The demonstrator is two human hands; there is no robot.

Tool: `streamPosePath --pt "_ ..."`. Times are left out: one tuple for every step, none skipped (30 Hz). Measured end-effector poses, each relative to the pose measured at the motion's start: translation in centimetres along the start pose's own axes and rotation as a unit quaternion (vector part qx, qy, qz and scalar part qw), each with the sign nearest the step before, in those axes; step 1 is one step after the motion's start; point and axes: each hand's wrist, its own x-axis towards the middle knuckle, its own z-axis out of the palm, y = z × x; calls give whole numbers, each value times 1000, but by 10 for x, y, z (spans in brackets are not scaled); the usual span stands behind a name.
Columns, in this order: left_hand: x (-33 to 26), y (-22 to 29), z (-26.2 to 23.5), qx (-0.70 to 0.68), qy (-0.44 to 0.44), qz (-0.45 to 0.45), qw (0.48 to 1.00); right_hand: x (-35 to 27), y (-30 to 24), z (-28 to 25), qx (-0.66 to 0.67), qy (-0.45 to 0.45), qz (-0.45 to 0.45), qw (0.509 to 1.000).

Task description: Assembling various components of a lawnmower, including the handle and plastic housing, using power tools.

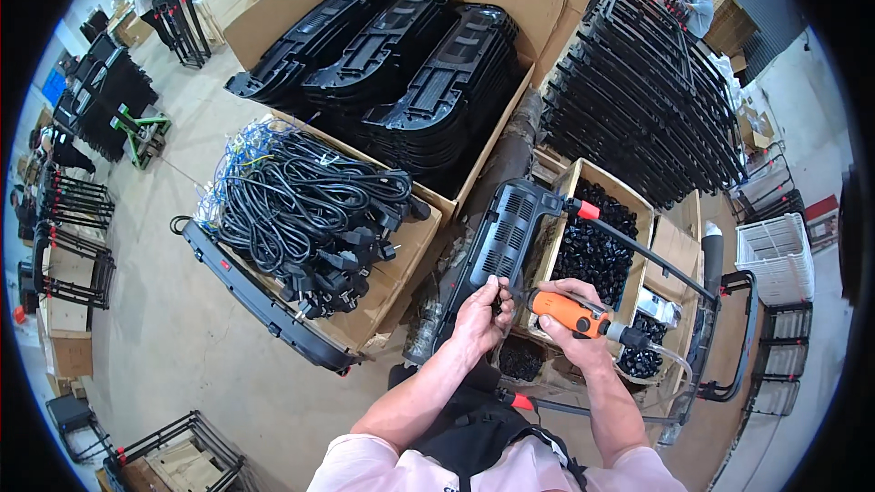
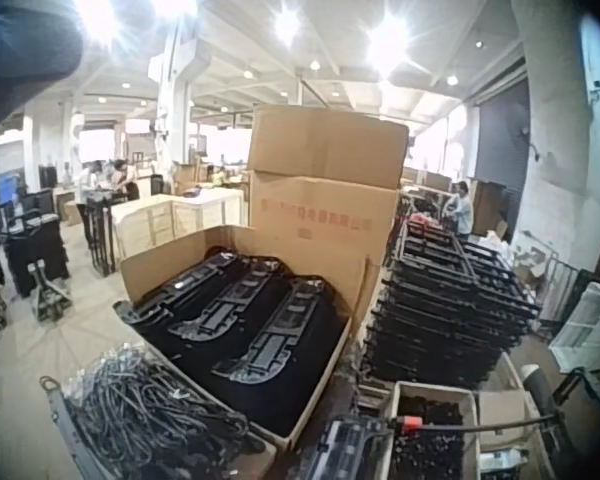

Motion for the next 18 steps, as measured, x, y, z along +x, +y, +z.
streamPosePath --pt "2 1 -3 -4 -2 3 1000 3 -1 2 -2 -1 4 1000" --pt "1 0 -2 5 1 12 1000 6 -1 3 -8 -5 0 1000" --pt "0 1 0 3 3 8 1000 9 -1 5 -14 -10 -5 1000" --pt "0 2 1 -13 3 7 1000 12 -2 8 -16 -10 -2 1000" --pt "-1 3 3 -29 4 8 1000 15 -3 11 0 -5 6 1000" --pt "-3 4 4 -32 4 7 999 19 -5 14 15 1 13 1000" --pt "-4 5 5 -27 10 22 999 23 -6 16 13 -1 15 1000" --pt "-5 5 5 -22 15 38 999 28 -7 18 2 -8 36 999" --pt "-6 4 3 -25 15 38 999 32 -8 20 -10 -15 58 998" --pt "-8 0 -1 17 23 53 998 38 -3 26 -10 -14 49 999" --pt "-10 -4 -5 58 29 68 996 44 1 29 -12 -17 49 999" --pt "-11 -8 -13 78 35 71 994 51 3 34 -12 -17 57 998" --pt "-12 -11 -20 76 34 74 994 57 4 39 -11 -17 65 998" --pt "-14 -13 -25 87 34 71 993 62 4 44 -16 -27 69 997" --pt "-15 -14 -29 99 34 68 992 67 4 48 -16 -30 69 997" --pt "-15 -16 -32 102 42 71 991 72 4 51 -28 -41 86 995" --pt "-15 -17 -34 98 42 72 992 76 2 54 -40 -52 104 992" --pt "-14 -18 -36 104 36 71 991 80 4 58 -37 -52 120 991"
